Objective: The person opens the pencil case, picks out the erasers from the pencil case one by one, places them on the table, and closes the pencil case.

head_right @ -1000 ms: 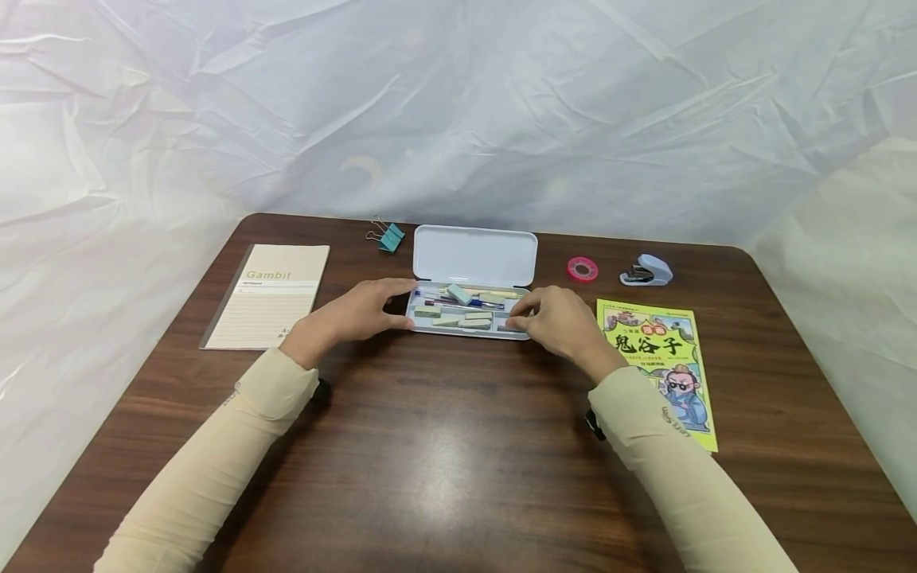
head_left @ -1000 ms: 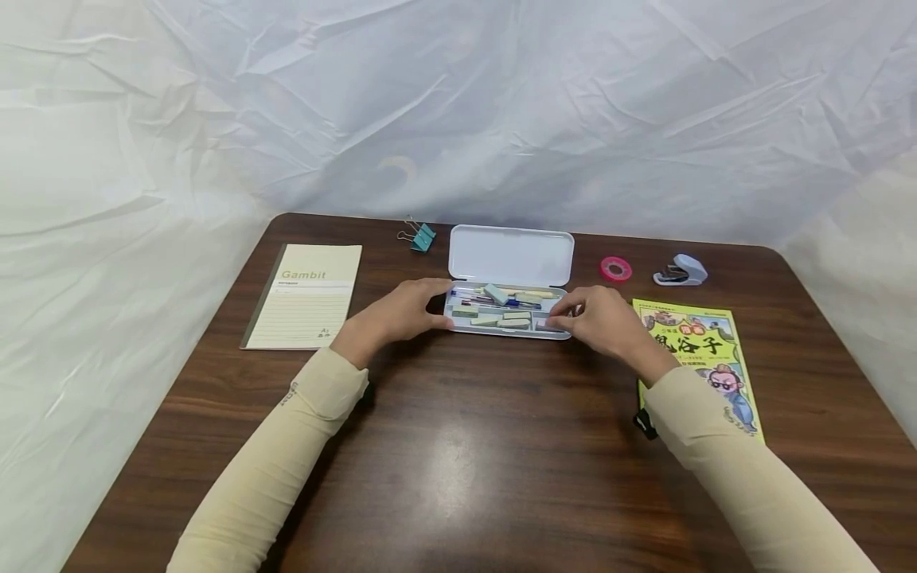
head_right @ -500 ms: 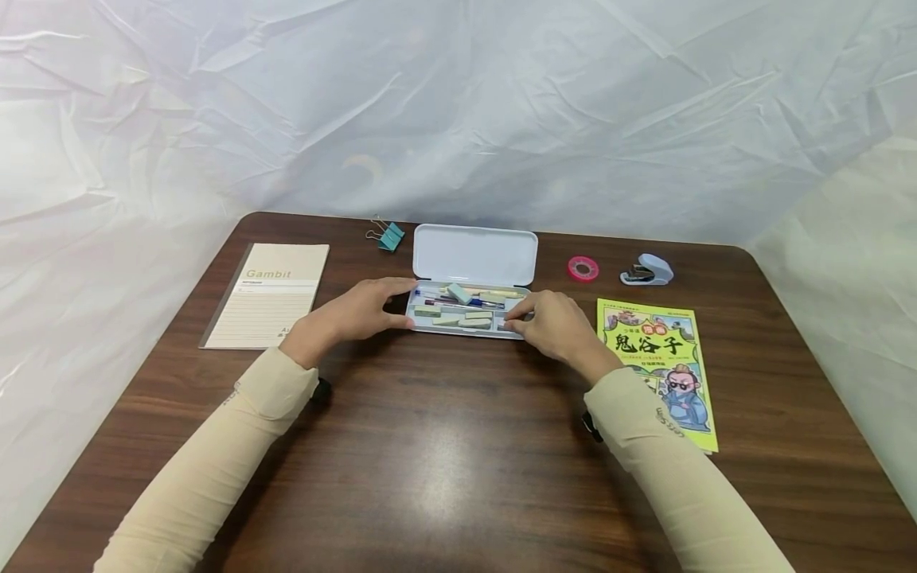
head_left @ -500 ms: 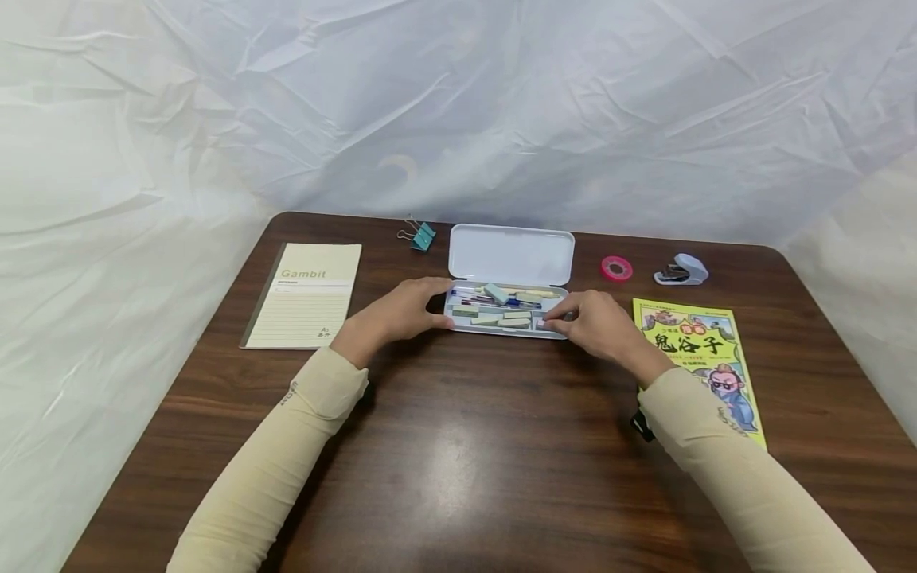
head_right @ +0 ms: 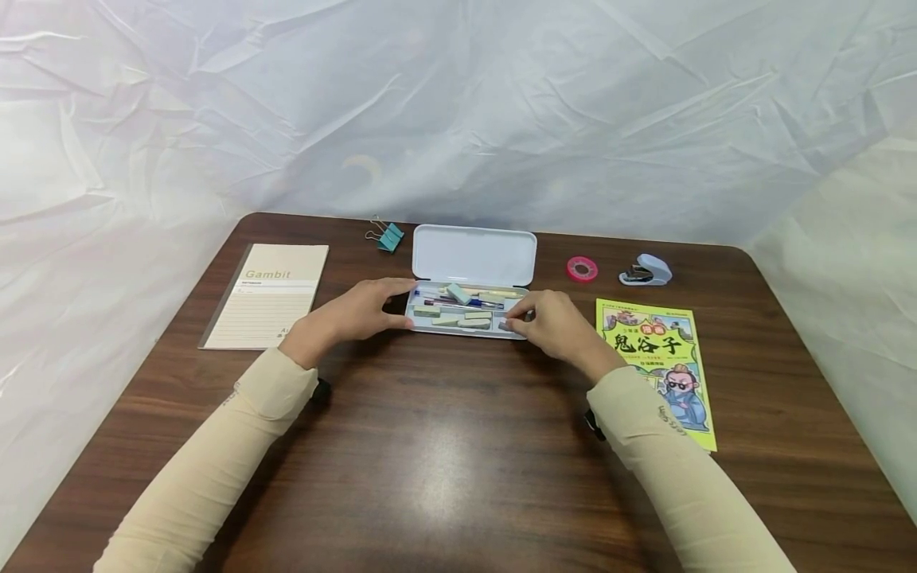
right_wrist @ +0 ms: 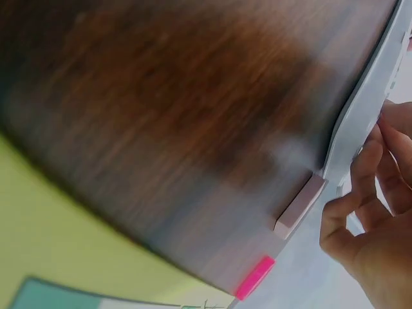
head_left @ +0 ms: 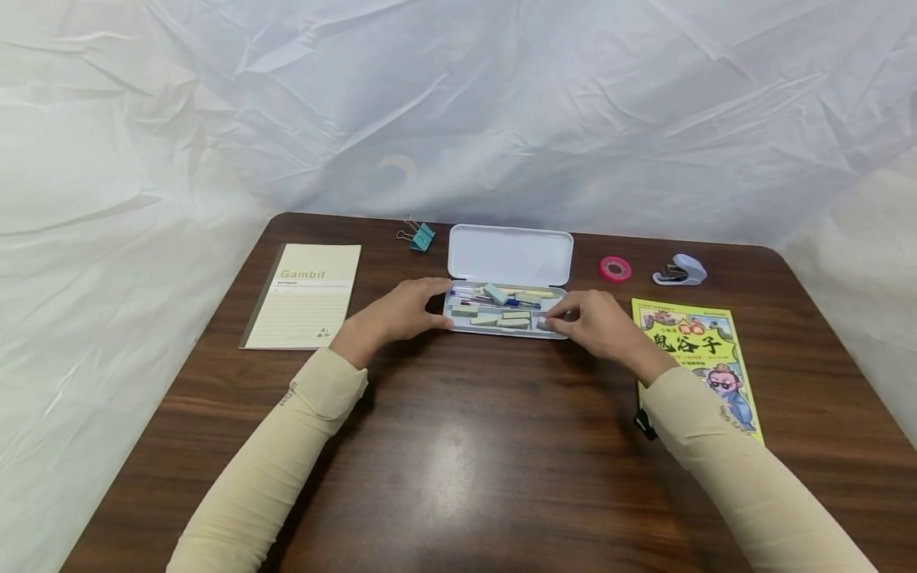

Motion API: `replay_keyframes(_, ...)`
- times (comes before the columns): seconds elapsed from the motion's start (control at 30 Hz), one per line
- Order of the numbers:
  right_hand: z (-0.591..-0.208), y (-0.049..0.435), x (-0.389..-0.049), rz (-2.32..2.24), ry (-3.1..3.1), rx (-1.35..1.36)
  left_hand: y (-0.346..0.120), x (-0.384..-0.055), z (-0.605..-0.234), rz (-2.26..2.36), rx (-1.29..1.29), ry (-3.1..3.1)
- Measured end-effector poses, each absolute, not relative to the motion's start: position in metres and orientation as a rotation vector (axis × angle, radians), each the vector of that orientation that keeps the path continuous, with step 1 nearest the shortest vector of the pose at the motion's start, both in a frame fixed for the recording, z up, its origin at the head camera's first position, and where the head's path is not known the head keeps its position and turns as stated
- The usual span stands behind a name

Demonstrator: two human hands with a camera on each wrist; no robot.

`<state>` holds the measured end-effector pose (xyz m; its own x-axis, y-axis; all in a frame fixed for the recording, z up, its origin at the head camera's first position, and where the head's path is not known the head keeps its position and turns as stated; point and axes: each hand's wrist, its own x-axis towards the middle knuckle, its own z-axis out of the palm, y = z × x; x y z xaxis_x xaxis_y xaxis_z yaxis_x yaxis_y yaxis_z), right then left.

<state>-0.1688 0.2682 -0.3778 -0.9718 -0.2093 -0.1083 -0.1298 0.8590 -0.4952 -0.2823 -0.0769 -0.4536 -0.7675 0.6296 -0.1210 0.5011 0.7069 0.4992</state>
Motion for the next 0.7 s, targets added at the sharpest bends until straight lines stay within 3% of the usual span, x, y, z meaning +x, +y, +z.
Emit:
replay_keyframes(0.3, -0.369, 0.281, -0.169, -0.851, 2.957, -0.314, -0.078, -0.283, -0.451, 0.645, 0.863, 2.626)
replay_keyframes(0.7, -0.355, 0.321, -0.166, -0.734, 2.969, -0.139, -0.079, -0.284, -0.453, 0.660, 0.880, 2.633)
